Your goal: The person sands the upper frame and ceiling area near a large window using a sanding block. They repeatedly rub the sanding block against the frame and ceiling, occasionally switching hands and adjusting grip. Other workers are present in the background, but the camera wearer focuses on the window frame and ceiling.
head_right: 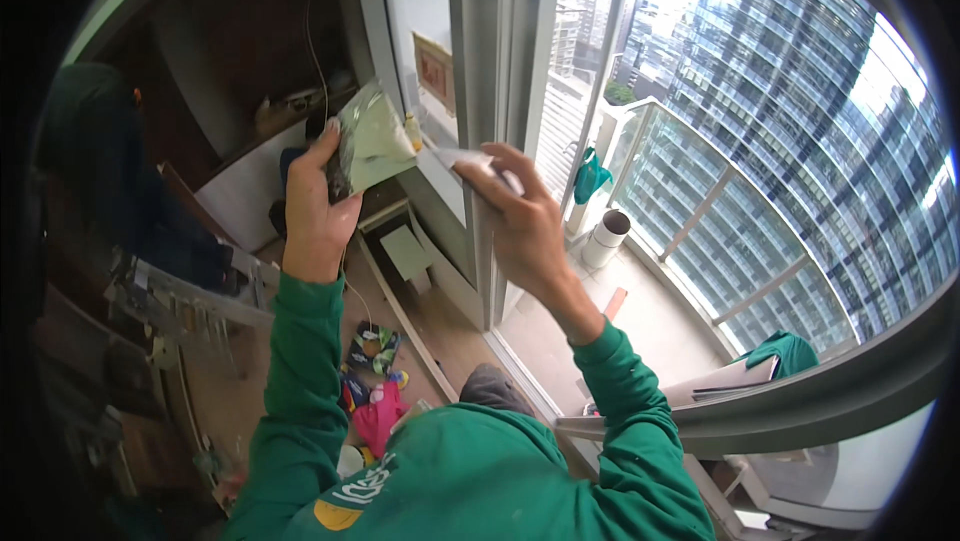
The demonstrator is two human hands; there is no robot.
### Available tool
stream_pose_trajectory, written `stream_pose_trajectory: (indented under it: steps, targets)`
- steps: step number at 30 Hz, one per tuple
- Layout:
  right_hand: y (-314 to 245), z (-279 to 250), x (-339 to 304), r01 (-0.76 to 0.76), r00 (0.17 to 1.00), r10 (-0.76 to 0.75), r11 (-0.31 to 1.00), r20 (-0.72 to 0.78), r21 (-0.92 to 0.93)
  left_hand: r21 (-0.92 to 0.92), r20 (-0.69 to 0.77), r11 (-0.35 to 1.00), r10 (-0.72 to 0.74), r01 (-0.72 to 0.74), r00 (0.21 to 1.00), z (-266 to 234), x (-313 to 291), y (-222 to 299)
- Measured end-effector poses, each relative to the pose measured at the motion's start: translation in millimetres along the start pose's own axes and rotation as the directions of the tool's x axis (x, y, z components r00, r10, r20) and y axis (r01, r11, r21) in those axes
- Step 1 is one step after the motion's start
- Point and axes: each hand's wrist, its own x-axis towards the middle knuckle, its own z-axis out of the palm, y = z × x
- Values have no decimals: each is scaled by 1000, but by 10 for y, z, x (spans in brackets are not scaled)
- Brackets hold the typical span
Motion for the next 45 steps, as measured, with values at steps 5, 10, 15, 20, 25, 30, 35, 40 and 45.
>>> stream_pose_trajectory:
  steps: [5, 10, 15, 20, 25, 30, 35, 40, 45]
  targets:
    - [54, -178, 303, 312, 949, -316, 938, 0, -150, 200, -34, 961, 204, -193, 978, 130, 164, -4]
    - [226, -190, 572, 428, 903, -419, 855, 95, -292, 385, 18, 866, 340, -321, 940, 229, 457, -106]
    - [375, -82, 595, 434, 901, -385, 815, 202, -384, 594, 196, 644, 465, -482, 863, -19, 807, -356]
    - [910, -5, 475, 266, 945, -212, 942, 251, -205, 303, -11, 888, 365, -345, 931, 59, 1013, -361]
    - [1495, -340, 600, -175, 970, 205, 962, -134, 210, 196, 109, 959, 186, -205, 976, -276, 1354, -411]
    - [2016, -666, 885, -201, 882, 380, 838, -278, 507, 68, 139, 996, 48, -58, 989, -349, 1699, -741]
    - [2392, -868, 1550, -91, 878, 304, 866, -371, 492, 37, 260, 999, -37, 28, 965, -49, 2058, -1066]
    - [2855, -1056, 2500, -66, 910, 199, 936, -363, 347, 121, 354, 992, -17, -28, 935, 387, 2542, -1336]
    - [3423, -1090, 3382, 15, 888, 22, 997, -459, 76, 195, 375, 974, 31, -111, 927, 537, 2945, -1602]
